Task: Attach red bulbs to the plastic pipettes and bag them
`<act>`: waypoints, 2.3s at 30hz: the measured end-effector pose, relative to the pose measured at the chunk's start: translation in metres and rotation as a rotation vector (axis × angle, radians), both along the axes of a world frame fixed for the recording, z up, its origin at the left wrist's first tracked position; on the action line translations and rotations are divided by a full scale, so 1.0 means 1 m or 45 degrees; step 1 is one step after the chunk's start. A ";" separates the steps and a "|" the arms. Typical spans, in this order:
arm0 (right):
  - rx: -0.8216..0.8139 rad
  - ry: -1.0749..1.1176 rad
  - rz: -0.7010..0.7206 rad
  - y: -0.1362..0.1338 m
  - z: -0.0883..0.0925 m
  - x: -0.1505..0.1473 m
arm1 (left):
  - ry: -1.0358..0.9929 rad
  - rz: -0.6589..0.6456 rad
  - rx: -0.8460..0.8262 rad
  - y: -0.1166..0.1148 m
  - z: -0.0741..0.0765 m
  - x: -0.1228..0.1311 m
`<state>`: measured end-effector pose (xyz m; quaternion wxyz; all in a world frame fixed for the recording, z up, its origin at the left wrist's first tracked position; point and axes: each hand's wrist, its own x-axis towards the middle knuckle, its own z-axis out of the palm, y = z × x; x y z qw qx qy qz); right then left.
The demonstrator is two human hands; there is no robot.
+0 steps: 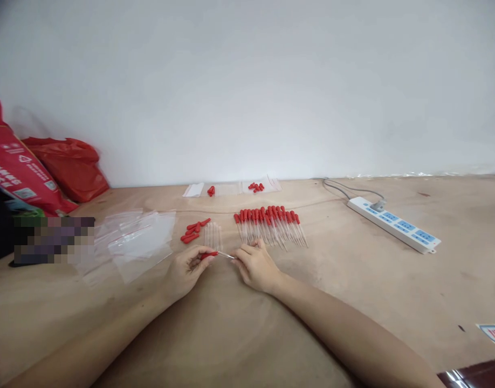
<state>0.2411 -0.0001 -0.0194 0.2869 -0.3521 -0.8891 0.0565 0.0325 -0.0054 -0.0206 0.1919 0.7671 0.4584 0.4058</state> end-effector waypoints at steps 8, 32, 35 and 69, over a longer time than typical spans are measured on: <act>-0.005 -0.023 0.074 -0.001 -0.004 -0.004 | 0.052 -0.033 -0.030 0.000 -0.006 -0.002; 0.050 -0.091 0.115 -0.004 0.000 -0.011 | 0.241 -0.292 0.189 -0.011 0.008 0.006; 0.048 -0.154 0.066 -0.004 0.009 -0.012 | 0.242 -0.290 0.180 -0.007 0.012 0.005; -0.223 -0.083 -0.798 0.052 0.020 -0.010 | 0.530 0.514 0.193 0.048 0.000 -0.049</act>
